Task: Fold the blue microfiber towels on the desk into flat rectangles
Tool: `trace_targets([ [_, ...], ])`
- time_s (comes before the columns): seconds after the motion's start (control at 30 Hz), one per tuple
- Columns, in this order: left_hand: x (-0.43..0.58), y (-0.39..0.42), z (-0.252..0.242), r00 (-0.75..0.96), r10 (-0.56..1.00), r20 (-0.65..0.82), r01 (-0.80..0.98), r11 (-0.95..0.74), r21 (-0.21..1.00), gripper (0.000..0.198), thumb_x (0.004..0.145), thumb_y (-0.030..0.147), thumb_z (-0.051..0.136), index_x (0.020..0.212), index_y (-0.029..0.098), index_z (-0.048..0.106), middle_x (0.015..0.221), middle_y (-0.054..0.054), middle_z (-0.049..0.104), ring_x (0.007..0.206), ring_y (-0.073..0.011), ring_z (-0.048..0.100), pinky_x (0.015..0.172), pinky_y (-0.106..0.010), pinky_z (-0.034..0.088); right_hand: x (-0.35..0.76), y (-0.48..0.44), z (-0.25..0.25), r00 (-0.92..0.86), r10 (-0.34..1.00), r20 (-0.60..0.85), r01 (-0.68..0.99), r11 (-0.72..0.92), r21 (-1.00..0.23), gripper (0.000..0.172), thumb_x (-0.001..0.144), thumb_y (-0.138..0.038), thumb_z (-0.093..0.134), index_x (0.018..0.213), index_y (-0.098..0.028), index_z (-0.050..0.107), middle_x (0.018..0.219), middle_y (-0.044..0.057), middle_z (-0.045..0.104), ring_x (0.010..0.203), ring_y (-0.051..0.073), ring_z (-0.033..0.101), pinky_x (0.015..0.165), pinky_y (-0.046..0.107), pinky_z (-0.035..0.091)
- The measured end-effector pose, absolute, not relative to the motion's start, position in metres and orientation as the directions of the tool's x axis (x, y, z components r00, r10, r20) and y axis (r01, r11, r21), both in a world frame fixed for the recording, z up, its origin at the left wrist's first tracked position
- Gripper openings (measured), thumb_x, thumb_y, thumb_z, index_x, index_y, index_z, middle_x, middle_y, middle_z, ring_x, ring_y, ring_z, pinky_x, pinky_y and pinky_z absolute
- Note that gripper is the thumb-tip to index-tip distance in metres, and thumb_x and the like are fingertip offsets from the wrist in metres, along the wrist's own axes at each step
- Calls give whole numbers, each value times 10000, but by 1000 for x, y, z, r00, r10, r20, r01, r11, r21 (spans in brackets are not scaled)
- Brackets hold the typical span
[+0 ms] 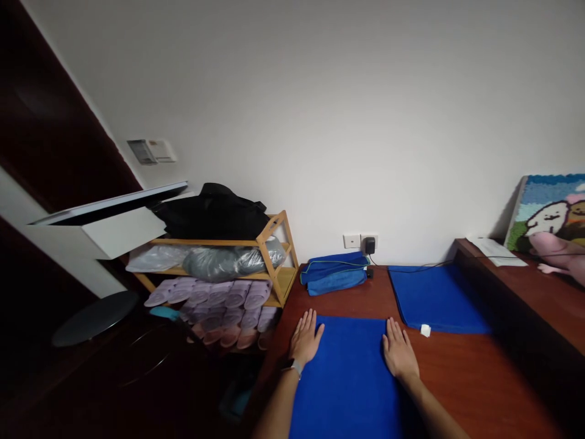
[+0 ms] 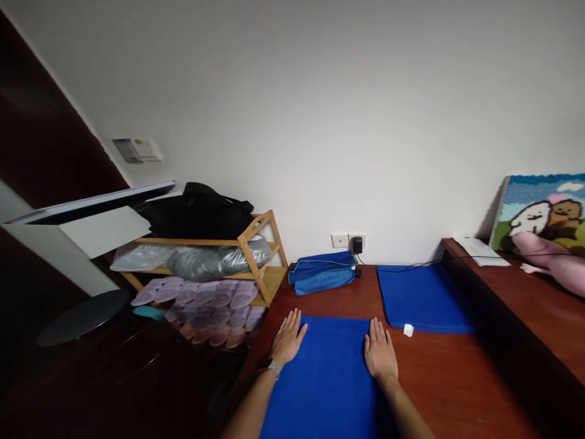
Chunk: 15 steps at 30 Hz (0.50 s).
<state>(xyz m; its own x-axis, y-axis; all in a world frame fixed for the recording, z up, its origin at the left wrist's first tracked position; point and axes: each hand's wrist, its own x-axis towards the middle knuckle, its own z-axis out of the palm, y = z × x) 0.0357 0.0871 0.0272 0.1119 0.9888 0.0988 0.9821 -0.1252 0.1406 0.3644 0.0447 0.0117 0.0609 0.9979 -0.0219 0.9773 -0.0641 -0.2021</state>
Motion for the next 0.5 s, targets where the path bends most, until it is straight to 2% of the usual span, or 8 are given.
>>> trace_targets([
  [0.17,37,87,25,112,987,112,984,-126,123,728,1045,582,134,1622,155,258,1681,-96,282,1561,-243,225,1269,-456,243,364,45,12,65,998,-26,977,-69,-201,683,1018,-386,111,1615,-62,191,1698,75,190,1574,203,162,1281,402,126],
  [0.3,40,88,39,110,991,74,987,-118,109,730,1038,588,176,1623,159,256,1668,-109,311,1556,-273,239,1272,-506,225,363,44,14,68,998,-18,975,-70,-210,679,1018,-381,122,1615,-67,194,1698,73,192,1573,199,164,1280,400,125],
  [0.37,56,85,48,117,986,118,985,-131,114,724,1044,572,179,1622,144,254,1664,-118,321,1557,-277,233,1276,-512,214,362,44,16,70,997,-22,973,-73,-217,675,1018,-376,124,1615,-72,199,1697,70,197,1573,197,165,1280,401,123],
  [0.43,89,78,53,183,965,188,968,-211,138,709,1054,550,162,1619,135,261,1671,-109,311,1562,-260,222,1282,-484,212,362,44,19,69,997,-27,975,-73,-211,671,1018,-369,121,1615,-72,201,1696,68,197,1573,198,166,1280,400,123],
  [0.5,134,69,52,323,919,227,915,-365,173,680,1063,531,151,1620,157,267,1677,-78,311,1561,-230,233,1283,-443,224,362,43,21,63,998,-27,978,-67,-198,667,1017,-354,128,1611,-59,205,1694,78,198,1572,206,169,1279,401,124],
])
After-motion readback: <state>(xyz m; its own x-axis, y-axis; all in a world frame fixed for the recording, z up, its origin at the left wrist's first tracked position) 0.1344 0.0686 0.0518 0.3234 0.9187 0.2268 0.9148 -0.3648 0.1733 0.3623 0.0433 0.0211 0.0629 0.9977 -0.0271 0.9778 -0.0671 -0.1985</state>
